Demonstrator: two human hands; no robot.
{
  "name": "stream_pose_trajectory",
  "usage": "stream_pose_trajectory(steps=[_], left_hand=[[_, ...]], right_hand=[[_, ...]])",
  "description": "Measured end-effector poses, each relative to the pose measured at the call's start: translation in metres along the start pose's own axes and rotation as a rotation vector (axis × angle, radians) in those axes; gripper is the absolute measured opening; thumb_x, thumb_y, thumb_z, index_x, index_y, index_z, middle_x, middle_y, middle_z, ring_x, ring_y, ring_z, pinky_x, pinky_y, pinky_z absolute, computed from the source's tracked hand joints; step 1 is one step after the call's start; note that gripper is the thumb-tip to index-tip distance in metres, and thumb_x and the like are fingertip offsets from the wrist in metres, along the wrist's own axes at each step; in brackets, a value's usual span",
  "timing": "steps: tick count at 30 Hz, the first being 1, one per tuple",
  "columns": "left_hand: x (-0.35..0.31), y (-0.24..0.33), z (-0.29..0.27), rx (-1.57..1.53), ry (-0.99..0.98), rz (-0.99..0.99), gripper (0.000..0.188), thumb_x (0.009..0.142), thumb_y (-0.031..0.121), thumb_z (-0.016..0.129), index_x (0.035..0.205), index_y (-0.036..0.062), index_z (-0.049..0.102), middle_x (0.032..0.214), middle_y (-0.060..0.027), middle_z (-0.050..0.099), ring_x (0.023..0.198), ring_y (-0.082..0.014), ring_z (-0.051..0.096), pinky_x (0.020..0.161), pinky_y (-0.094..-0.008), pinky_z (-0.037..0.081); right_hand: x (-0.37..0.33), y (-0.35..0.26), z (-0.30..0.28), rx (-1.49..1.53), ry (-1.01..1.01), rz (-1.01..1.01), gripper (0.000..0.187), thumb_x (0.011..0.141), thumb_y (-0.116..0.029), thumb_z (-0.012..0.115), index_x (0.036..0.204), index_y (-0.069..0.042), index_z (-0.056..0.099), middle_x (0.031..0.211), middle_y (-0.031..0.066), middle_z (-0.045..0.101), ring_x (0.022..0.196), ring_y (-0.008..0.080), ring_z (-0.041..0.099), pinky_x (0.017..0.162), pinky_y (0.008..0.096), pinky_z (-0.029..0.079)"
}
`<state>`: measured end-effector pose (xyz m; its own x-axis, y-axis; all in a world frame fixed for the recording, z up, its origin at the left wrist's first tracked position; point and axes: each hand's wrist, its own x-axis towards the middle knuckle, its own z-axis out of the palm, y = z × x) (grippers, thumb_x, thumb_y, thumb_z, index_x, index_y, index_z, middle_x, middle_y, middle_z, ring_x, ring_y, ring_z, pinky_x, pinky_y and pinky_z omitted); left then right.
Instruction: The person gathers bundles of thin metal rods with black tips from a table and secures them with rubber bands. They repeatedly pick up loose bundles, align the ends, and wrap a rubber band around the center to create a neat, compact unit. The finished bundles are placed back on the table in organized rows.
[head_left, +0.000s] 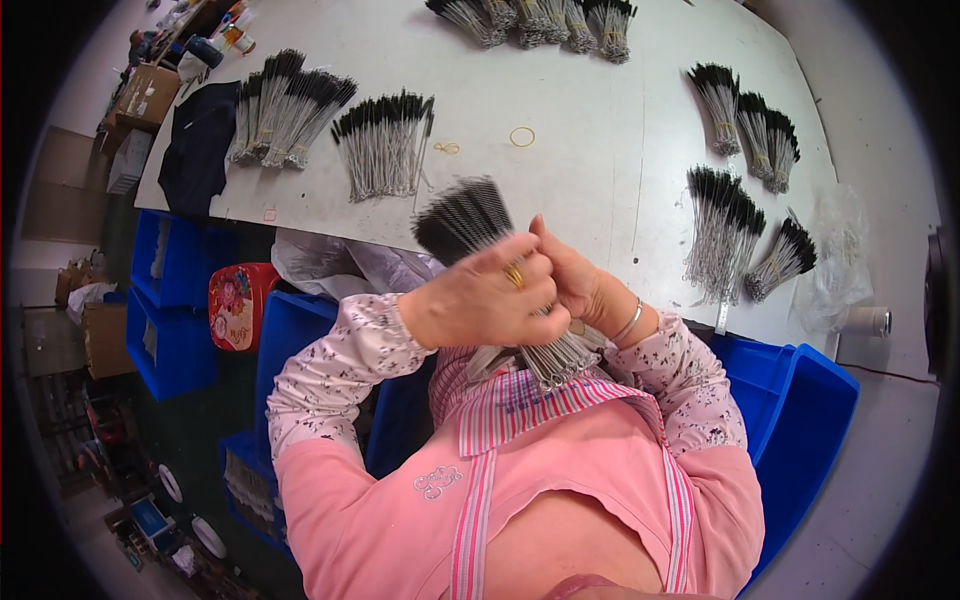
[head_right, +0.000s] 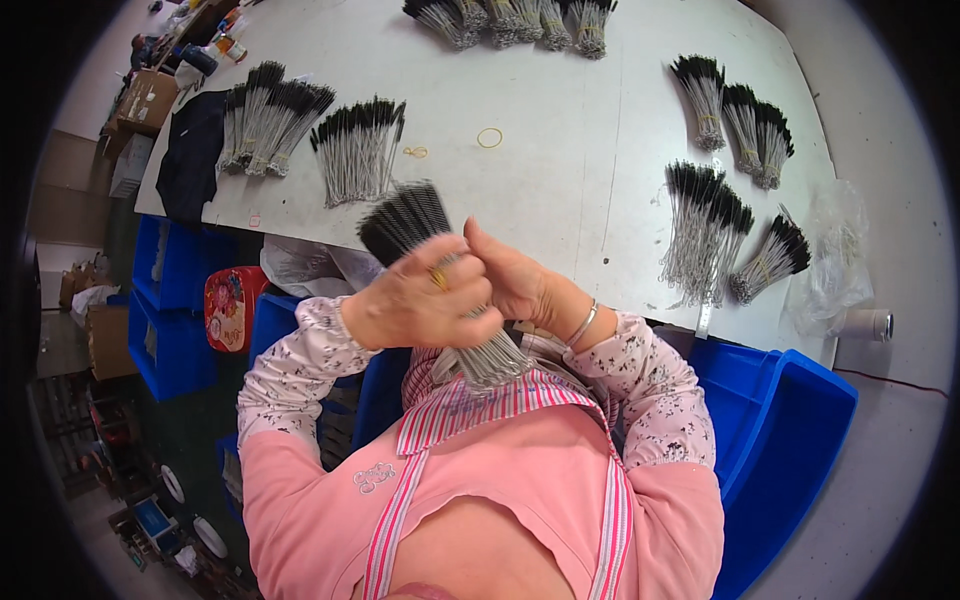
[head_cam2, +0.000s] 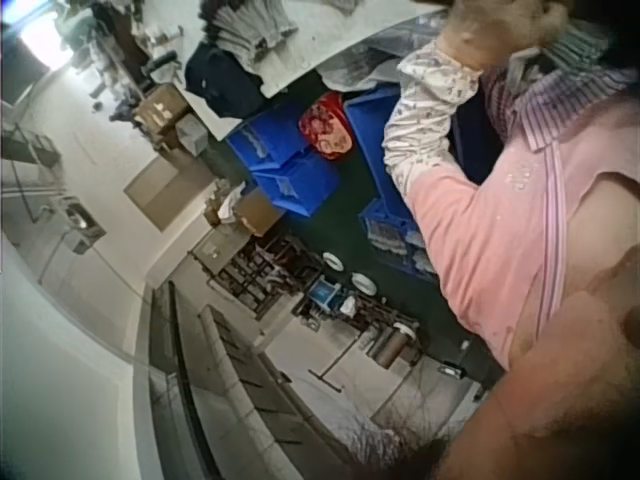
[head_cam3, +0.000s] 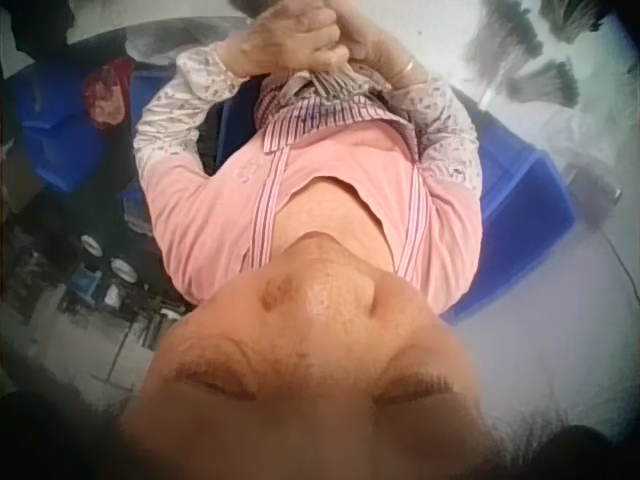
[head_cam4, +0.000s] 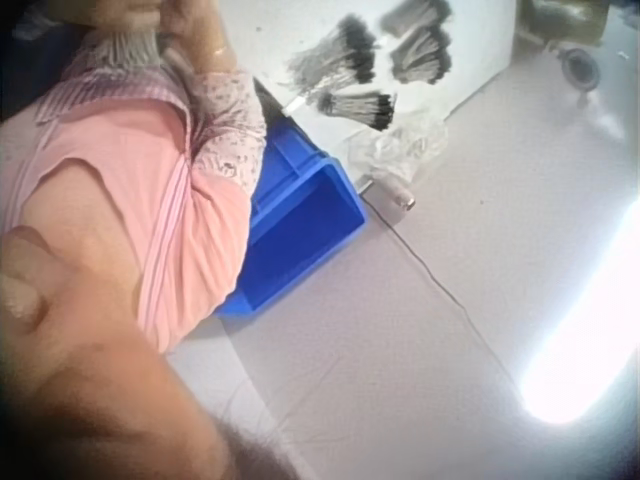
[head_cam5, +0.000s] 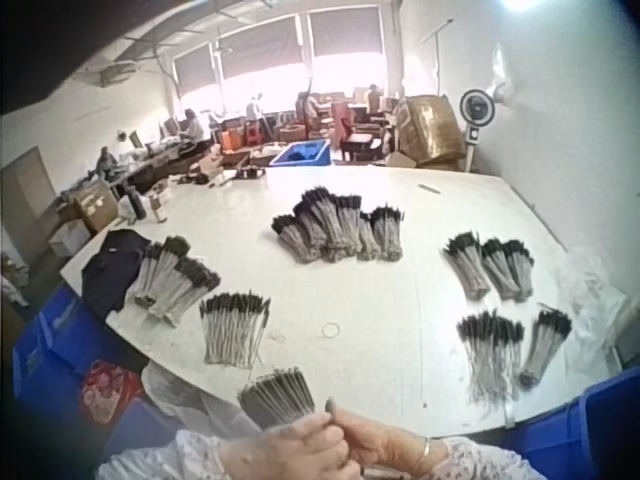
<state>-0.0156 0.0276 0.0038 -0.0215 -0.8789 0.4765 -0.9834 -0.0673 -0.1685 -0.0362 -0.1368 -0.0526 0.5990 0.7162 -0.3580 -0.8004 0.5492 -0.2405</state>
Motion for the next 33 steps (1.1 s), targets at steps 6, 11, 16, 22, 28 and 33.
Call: stream_pose_trajectory(steps=[6, 11, 16, 22, 28, 33], left_hand=[[0.005, -0.001, 0.056, 0.038, 0.024, 0.262, 0.027, 0.067, 0.020, 0.062, 0.084, 0.0265, 0.042, 0.116, 0.0087, 0.044, 0.118, -0.0153, 0.041, 0.116, -0.0428, 0.015], [0.009, -0.007, 0.080, 0.132, -0.054, 0.171, 0.044, 0.071, 0.020, 0.065, 0.106, 0.0323, 0.042, 0.125, 0.0041, 0.039, 0.127, -0.0213, 0.037, 0.117, -0.0490, 0.009], [0.026, -0.013, 0.055, 0.084, -0.102, -0.187, 0.068, 0.069, 0.018, 0.067, 0.131, 0.0287, 0.041, 0.135, -0.0034, 0.038, 0.129, -0.0311, 0.036, 0.113, -0.0561, 0.011], [-0.004, 0.005, 0.068, -1.149, 0.115, -1.256, 0.086, 0.068, 0.020, 0.078, 0.139, 0.0042, 0.031, 0.138, -0.0179, 0.035, 0.124, -0.0307, 0.041, 0.104, -0.0451, 0.034], [0.006, 0.036, 0.095, -1.856, 0.221, -1.428, 0.056, 0.078, 0.010, 0.074, 0.124, -0.0020, 0.045, 0.115, -0.0087, 0.057, 0.097, -0.0158, 0.060, 0.082, -0.0282, 0.051], [0.003, 0.039, 0.086, -1.763, 0.168, -1.531, 0.032, 0.080, 0.003, 0.067, 0.108, -0.0037, 0.054, 0.088, -0.0082, 0.063, 0.079, -0.0161, 0.064, 0.071, -0.0278, 0.054]], right_hand=[[-0.020, 0.003, -0.047, -0.274, 0.036, -0.174, 0.016, 0.091, -0.016, 0.056, 0.099, -0.003, 0.059, 0.087, 0.0054, 0.060, 0.073, 0.0126, 0.059, 0.058, 0.0254, 0.051], [-0.027, 0.002, -0.038, -0.308, 0.339, -0.362, 0.018, 0.092, -0.017, 0.052, 0.101, -0.004, 0.060, 0.099, 0.0099, 0.060, 0.089, 0.0152, 0.058, 0.072, 0.0274, 0.052], [-0.010, -0.014, -0.069, 0.165, 0.134, -0.472, 0.026, 0.084, -0.018, 0.066, 0.103, -0.001, 0.061, 0.097, 0.0113, 0.063, 0.086, 0.0205, 0.064, 0.073, 0.0327, 0.056], [-0.016, -0.033, -0.059, -0.100, 0.206, -0.616, 0.034, 0.077, -0.018, 0.071, 0.105, -0.001, 0.061, 0.091, 0.0104, 0.065, 0.079, 0.0213, 0.066, 0.069, 0.0353, 0.057], [-0.002, -0.032, -0.035, -0.063, 0.091, -0.637, 0.030, 0.075, -0.011, 0.072, 0.100, -0.001, 0.061, 0.087, 0.0092, 0.064, 0.071, 0.0201, 0.064, 0.064, 0.0326, 0.056], [0.009, -0.029, -0.033, -0.117, 0.082, -0.538, 0.041, 0.078, -0.022, 0.071, 0.111, -0.002, 0.057, 0.097, 0.0121, 0.064, 0.078, 0.0221, 0.065, 0.067, 0.0354, 0.056]])
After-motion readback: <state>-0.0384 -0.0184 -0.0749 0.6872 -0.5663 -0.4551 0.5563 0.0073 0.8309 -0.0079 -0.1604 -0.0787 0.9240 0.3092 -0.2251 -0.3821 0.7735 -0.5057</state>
